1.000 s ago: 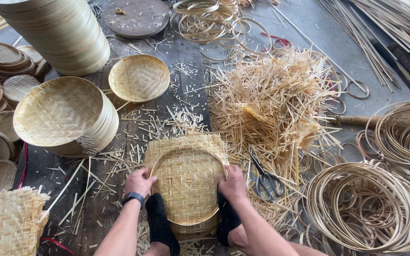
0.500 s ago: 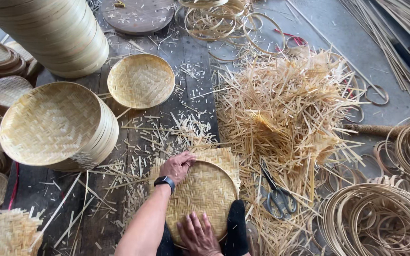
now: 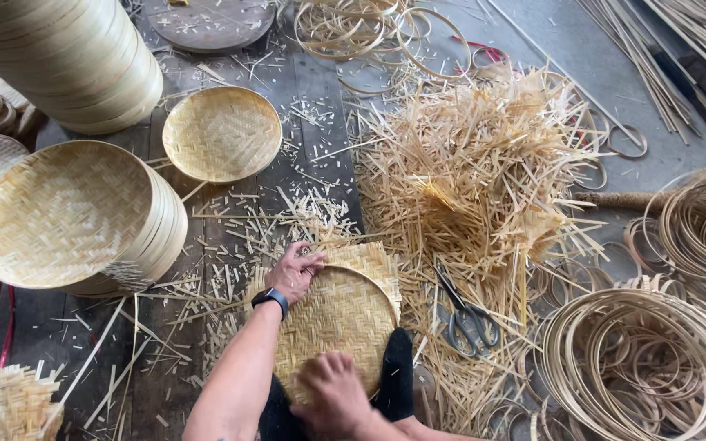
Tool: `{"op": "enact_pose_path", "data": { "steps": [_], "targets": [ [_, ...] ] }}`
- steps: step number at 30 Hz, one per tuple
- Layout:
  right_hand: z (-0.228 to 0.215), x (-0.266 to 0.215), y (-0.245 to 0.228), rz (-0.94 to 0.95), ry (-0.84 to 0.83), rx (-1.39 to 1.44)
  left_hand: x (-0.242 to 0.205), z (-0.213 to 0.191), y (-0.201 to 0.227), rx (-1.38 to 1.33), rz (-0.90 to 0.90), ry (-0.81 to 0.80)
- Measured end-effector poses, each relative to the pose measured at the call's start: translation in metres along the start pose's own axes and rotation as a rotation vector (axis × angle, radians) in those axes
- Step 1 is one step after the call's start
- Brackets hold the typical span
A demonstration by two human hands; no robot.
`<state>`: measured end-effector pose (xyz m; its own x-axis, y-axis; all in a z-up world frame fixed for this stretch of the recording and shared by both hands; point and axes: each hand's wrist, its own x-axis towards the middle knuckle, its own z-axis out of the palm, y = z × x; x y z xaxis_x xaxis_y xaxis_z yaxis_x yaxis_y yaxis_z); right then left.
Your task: The person places a circular bamboo frame onto a square woven mat, then uses a wooden block to press the mat into the frame. They trim the excess woven material around the edge using scissors. The process is repeated for multiple bowls.
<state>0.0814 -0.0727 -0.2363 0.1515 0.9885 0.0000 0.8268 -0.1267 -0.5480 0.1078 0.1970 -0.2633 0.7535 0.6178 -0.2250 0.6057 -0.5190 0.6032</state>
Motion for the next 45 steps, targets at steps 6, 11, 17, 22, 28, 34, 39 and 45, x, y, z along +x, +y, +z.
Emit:
{"op": "enact_pose_path", "data": {
  "steps": [6, 11, 17, 22, 28, 34, 39, 45],
  "targets": [
    [-0.082, 0.113, 0.097, -0.026, 0.441, -0.202, -0.01, -0.007, 0.008, 0.229, 0.254, 0.118],
    [-0.104, 0.142, 0.114, 0.268, 0.104, 0.045, -0.004, -0.001, 0.007, 0.183, 0.142, 0.014],
    [-0.122, 0.165, 0.115, 0.704, -0.061, 0.442, 0.038, 0.01, 0.001, 0.004, -0.353, -0.306],
    [-0.096, 0.132, 0.128, 0.251, 0.439, -0.033, 0.053, 0.015, -0.014, -0.305, -0.31, -0.277],
    [-0.035, 0.091, 0.191, 0.762, 0.193, 0.285, 0.052, 0.022, -0.019, -0.355, -0.3, -0.251],
    [-0.05, 0.103, 0.19, 0.927, 0.017, 0.481, 0.046, 0.008, -0.004, -0.295, -0.367, -0.286],
    [-0.073, 0.117, 0.137, 0.733, 0.299, -0.049, 0.042, 0.009, -0.011, -0.269, -0.392, -0.293],
    [-0.053, 0.21, 0.082, 0.313, 0.065, 0.068, 0.013, 0.027, -0.038, -0.352, 0.121, 0.673]
  ]
}}
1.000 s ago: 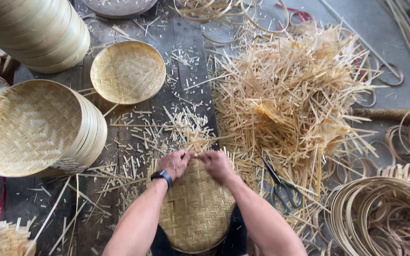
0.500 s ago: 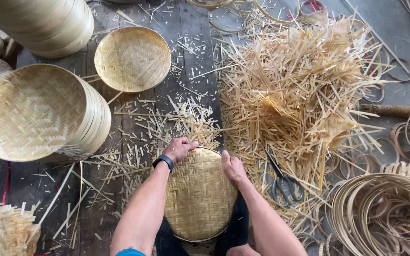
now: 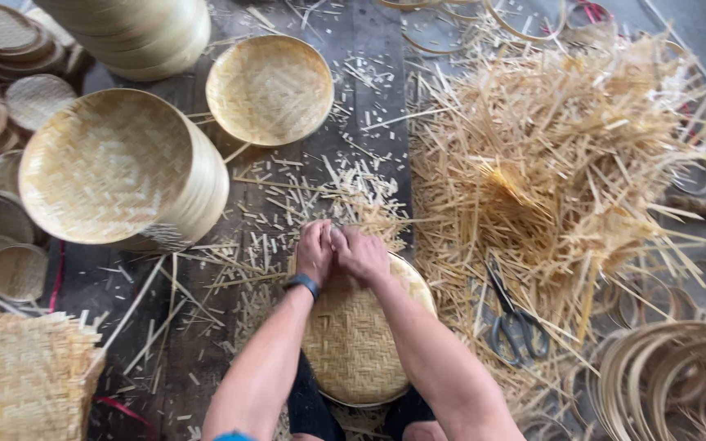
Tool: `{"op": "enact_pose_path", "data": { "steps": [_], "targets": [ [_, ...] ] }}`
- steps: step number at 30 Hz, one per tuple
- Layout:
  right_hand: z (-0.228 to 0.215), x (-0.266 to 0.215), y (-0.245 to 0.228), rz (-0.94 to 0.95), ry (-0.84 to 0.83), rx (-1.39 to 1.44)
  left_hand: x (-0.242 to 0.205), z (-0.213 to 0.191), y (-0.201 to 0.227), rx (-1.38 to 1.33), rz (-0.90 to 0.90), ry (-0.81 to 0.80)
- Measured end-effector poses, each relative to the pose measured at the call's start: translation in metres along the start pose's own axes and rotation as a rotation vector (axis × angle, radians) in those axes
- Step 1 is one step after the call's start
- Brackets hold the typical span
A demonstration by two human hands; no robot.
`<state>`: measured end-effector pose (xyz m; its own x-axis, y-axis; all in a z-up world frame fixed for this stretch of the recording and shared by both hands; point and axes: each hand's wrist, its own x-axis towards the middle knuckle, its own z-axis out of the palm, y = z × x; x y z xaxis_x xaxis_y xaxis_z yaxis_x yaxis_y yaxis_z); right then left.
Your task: The person places a circular bamboo frame onto a square woven mat, then uses a wooden block to press the mat into the frame. They trim the excess woven material around the edge using scissors. The process is repeated for multiple bowls.
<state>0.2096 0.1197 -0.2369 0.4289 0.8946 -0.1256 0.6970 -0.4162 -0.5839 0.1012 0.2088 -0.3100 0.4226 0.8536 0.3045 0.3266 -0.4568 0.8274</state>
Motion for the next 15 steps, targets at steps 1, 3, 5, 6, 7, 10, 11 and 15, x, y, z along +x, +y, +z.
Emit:
{"op": "enact_pose_path", "data": {
  "steps": [1, 3, 5, 6, 7, 10, 11, 15],
  "targets": [
    [0.002, 0.004, -0.011, -0.004, -0.078, -0.117, -0.017, -0.019, 0.0, 0.141, 0.053, 0.026],
    [-0.007, 0.008, -0.023, 0.055, -0.208, -0.173, -0.054, -0.051, 0.003, 0.427, -0.073, -0.024],
    [-0.019, 0.007, -0.034, 0.122, -0.321, -0.231, -0.074, -0.063, -0.002, 0.474, -0.437, -0.183],
    [-0.024, 0.007, -0.041, 0.157, -0.368, -0.257, -0.083, -0.062, -0.007, 0.372, -0.616, -0.265],
    [-0.027, 0.007, -0.047, 0.19, -0.415, -0.282, -0.092, -0.062, -0.016, 0.265, -0.792, -0.344],
    [-0.031, 0.007, -0.057, 0.23, -0.419, -0.285, -0.093, -0.043, -0.057, 0.274, -0.602, -0.232],
    [-0.031, 0.008, -0.058, 0.238, -0.428, -0.284, -0.095, -0.04, -0.067, 0.254, -0.623, -0.244],
    [-0.026, 0.009, -0.061, 0.298, -0.48, -0.311, -0.092, -0.033, -0.086, 0.123, -0.786, -0.362]
  ]
}}
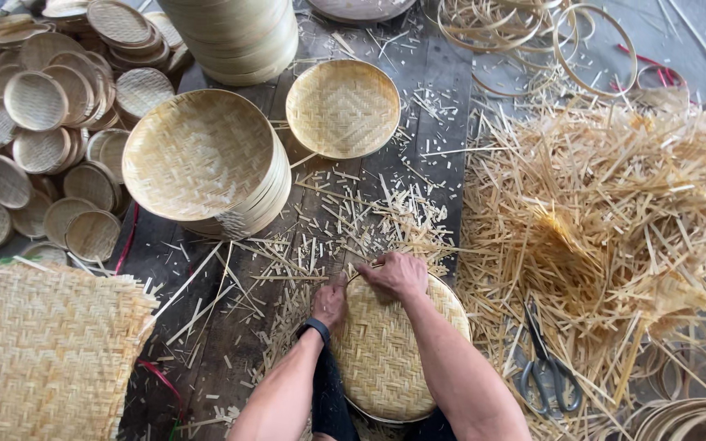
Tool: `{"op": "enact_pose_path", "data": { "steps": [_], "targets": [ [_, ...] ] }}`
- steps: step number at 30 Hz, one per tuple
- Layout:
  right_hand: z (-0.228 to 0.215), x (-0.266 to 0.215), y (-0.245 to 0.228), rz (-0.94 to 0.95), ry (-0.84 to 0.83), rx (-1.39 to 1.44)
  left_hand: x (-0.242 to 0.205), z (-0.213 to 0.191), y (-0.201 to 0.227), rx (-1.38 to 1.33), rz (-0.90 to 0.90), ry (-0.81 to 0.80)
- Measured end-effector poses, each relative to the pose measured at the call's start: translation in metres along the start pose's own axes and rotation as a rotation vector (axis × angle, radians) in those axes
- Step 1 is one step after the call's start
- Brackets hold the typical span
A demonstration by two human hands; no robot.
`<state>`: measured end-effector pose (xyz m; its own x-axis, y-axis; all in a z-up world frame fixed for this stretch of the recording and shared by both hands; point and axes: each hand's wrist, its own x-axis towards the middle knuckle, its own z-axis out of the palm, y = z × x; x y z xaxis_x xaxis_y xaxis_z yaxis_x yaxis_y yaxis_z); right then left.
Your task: The person places a circular bamboo frame onto a square woven mat, then uses a wooden block to press the mat into the frame. They trim the excess woven material around the edge using scissors. The process is repeated for multiple bowls.
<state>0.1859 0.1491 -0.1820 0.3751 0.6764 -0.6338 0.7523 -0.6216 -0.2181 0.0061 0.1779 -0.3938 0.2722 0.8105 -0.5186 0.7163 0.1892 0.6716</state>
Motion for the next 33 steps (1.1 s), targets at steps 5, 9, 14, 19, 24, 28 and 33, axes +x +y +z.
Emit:
{"op": "enact_pose_path", "data": {
  "steps": [5, 9, 14, 19, 24, 28, 33],
  "targets": [
    [0.013, -0.02, 0.03, -0.244, 0.351, 0.045, 0.005, 0.006, -0.004, 0.003, 0.132, 0.138],
    [-0.033, -0.108, 0.101, -0.25, 0.247, -0.179, -0.032, -0.01, 0.029, 0.235, 0.096, 0.234],
    [-0.093, -0.248, 0.18, -0.101, 0.071, -0.516, -0.118, -0.035, 0.049, 0.368, 0.084, 0.35],
    [-0.081, -0.329, 0.204, -0.042, 0.131, -0.407, -0.193, -0.07, 0.04, 0.228, 0.087, 0.291],
    [-0.026, -0.306, 0.201, -0.03, 0.016, -0.075, -0.184, -0.081, 0.021, 0.248, 0.169, 0.364],
    [0.051, -0.214, 0.218, -0.052, 0.137, 0.427, -0.126, -0.05, -0.006, 0.039, 0.078, 0.317],
    [0.146, -0.075, 0.231, 0.191, 0.396, 0.892, -0.068, -0.026, -0.015, -0.359, -0.216, 0.196]
  ]
}}
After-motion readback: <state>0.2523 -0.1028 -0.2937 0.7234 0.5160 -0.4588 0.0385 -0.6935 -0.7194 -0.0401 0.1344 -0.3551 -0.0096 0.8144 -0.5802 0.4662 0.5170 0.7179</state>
